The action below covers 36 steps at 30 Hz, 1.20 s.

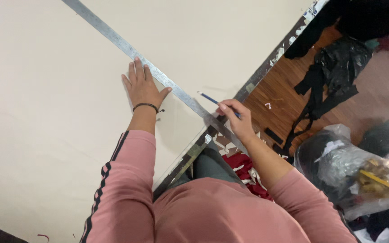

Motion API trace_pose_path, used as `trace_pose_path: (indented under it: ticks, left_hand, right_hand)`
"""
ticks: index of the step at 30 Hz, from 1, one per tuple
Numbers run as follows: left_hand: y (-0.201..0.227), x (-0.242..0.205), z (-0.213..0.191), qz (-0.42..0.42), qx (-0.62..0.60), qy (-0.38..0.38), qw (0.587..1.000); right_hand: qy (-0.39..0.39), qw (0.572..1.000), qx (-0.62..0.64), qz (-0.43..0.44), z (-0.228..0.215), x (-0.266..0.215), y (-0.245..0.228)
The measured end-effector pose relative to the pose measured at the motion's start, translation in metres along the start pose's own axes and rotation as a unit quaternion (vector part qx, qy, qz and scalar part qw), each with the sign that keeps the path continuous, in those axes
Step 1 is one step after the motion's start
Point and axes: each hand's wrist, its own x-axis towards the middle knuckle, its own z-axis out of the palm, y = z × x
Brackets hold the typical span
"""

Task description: The person measures and marks a large piece of white fabric on a table using a metal ruler, a flexible measuring tape, and a pencil. They draw straight lines and make small marks at specific intervals to create a pattern or guide for cutting.

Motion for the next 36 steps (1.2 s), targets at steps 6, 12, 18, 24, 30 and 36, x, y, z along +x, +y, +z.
trace_pose_path:
  ticks: [6,12,18,24,30,36]
  left_hand:
    - [-0.003,0.028,0.030,0.005,0.024,-0.044,0.999]
    - [0.000,0.033,0.026,0.000,0.020,-0.075,0.997]
    - [0.000,0.028,0.017,0.004,0.011,-0.073,0.997]
    - [0.000,0.030,0.016,-0.001,0.012,-0.100,0.995]
    - [0.000,0.030,0.017,-0.005,0.011,-0.097,0.995]
    - [0.001,0.031,0.014,-0.005,0.014,-0.104,0.994]
  right_hand:
    - [-0.079,0.996,0.019,-0.035,0.093,0.085,0.003]
    - [-0.138,0.985,-0.065,-0.085,0.133,0.141,0.013]
    - [-0.146,0.980,-0.089,-0.104,0.146,0.152,0.015]
    - [-0.169,0.973,-0.111,-0.107,0.158,0.166,0.011]
    - [-0.178,0.969,-0.140,-0.103,0.163,0.173,0.004]
    - [-0.202,0.955,-0.183,-0.120,0.151,0.174,0.001]
